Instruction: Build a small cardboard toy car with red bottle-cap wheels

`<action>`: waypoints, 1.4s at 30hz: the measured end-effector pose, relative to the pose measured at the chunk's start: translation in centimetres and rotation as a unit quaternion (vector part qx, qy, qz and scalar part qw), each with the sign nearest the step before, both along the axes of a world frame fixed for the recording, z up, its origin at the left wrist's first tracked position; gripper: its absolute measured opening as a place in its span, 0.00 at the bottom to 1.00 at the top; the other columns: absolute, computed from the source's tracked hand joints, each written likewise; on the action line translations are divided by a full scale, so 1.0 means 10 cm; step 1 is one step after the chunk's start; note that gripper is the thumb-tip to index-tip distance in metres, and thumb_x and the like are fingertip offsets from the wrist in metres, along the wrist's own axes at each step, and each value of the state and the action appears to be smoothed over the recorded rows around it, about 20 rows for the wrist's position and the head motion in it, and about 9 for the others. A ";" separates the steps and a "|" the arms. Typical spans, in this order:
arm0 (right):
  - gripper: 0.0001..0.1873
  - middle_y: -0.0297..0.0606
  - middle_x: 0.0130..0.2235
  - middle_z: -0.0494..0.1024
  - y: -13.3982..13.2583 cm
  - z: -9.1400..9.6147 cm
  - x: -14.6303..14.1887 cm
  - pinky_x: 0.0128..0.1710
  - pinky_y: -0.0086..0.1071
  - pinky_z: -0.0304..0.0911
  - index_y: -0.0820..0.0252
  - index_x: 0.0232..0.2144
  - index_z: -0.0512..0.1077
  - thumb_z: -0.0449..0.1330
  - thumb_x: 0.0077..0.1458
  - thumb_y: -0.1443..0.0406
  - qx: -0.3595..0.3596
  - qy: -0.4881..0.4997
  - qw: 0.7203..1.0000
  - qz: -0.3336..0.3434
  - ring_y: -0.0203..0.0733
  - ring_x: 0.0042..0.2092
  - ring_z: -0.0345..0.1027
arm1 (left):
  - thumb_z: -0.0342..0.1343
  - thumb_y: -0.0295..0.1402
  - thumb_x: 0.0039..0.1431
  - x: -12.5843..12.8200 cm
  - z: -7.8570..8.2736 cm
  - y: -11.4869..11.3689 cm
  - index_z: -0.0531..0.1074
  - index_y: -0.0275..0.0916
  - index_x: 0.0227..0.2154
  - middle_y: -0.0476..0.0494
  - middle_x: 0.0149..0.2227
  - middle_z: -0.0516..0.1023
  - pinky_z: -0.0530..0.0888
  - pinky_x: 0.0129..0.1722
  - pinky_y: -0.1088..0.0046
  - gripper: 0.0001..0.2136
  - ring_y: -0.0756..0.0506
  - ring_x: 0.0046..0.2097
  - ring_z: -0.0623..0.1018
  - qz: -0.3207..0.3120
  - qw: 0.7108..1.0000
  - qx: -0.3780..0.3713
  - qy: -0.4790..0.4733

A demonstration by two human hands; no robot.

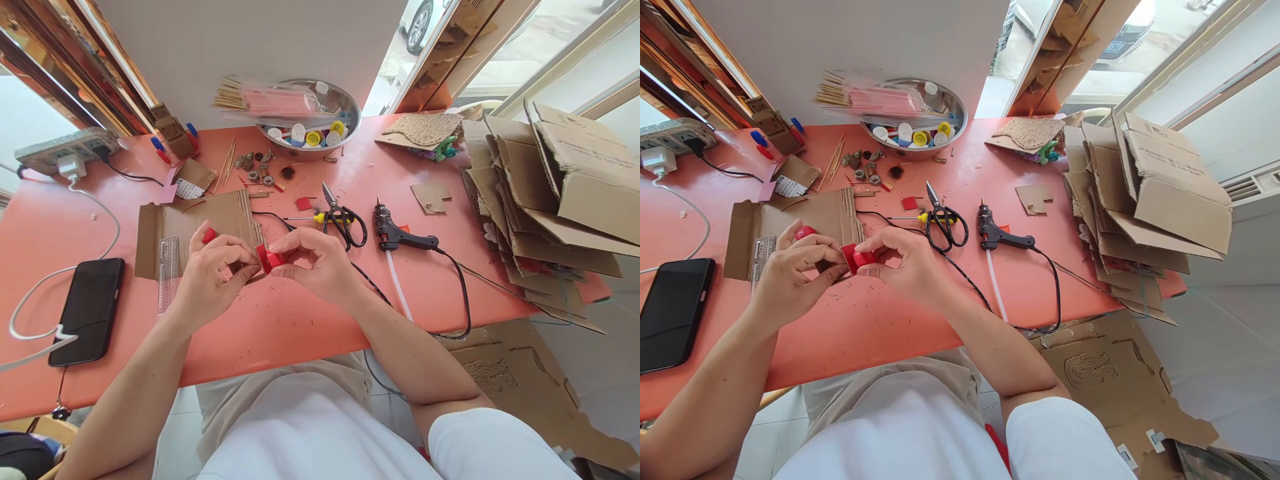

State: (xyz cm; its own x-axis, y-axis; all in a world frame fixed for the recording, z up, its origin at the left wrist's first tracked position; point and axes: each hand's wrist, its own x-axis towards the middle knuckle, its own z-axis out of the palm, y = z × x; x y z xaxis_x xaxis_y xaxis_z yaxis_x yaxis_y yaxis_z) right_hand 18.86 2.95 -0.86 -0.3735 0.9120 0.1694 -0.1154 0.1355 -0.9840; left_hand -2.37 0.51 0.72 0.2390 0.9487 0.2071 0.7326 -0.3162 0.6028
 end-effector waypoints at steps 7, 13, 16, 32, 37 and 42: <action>0.30 0.35 0.32 0.82 0.00 -0.01 -0.03 0.36 0.35 0.76 0.57 0.30 0.79 0.77 0.41 0.39 -0.030 -0.012 0.999 -0.019 0.38 0.33 0.76 | 0.55 0.40 0.65 0.03 -0.01 -0.02 0.79 0.48 0.26 0.50 0.33 0.83 0.62 0.73 0.42 0.13 0.45 0.36 0.81 0.009 1.000 0.024 -0.001; 0.29 0.36 0.35 0.83 -0.01 0.00 -0.04 0.42 0.37 0.78 0.57 0.30 0.79 0.78 0.41 0.40 -0.005 0.006 1.000 -0.018 0.39 0.36 0.78 | 0.55 0.40 0.65 0.03 0.00 -0.02 0.79 0.48 0.26 0.50 0.33 0.82 0.63 0.72 0.43 0.13 0.45 0.37 0.81 0.015 1.000 0.020 -0.003; 0.30 0.35 0.33 0.82 -0.02 0.01 -0.04 0.39 0.35 0.77 0.57 0.31 0.78 0.77 0.41 0.39 -0.020 0.007 1.000 -0.020 0.38 0.34 0.77 | 0.55 0.39 0.65 0.04 -0.01 -0.02 0.79 0.48 0.26 0.50 0.33 0.82 0.64 0.72 0.42 0.13 0.45 0.36 0.81 0.009 0.999 0.037 0.001; 0.32 0.36 0.33 0.82 -0.06 0.04 -0.06 0.34 0.34 0.74 0.57 0.31 0.78 0.75 0.44 0.37 -0.032 -0.029 0.998 -0.036 0.37 0.32 0.75 | 0.54 0.37 0.65 0.03 0.01 -0.02 0.79 0.48 0.26 0.50 0.32 0.83 0.64 0.71 0.41 0.13 0.44 0.37 0.82 0.005 0.999 0.047 0.013; 0.32 0.36 0.31 0.82 -0.08 0.02 -0.07 0.33 0.34 0.74 0.58 0.30 0.78 0.74 0.44 0.36 -0.029 -0.041 0.997 -0.055 0.37 0.31 0.74 | 0.54 0.37 0.66 0.04 0.00 -0.02 0.79 0.48 0.26 0.50 0.31 0.83 0.63 0.71 0.40 0.14 0.44 0.36 0.82 0.003 0.999 0.052 0.015; 0.31 0.37 0.32 0.83 -0.08 0.02 -0.07 0.36 0.35 0.76 0.58 0.30 0.79 0.74 0.44 0.37 -0.013 -0.035 0.998 -0.060 0.39 0.33 0.76 | 0.54 0.38 0.66 0.05 0.01 -0.02 0.79 0.48 0.25 0.50 0.31 0.83 0.63 0.72 0.40 0.14 0.44 0.36 0.82 0.005 0.998 0.062 0.017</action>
State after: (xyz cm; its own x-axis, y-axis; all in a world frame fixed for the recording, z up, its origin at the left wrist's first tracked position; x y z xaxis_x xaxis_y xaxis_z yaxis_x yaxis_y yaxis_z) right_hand 18.18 2.14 -0.65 -0.2713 0.9548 0.1218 -0.0313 0.1177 -0.9926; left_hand -1.87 0.36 0.81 0.2386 0.9184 0.3155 0.7553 -0.3797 0.5342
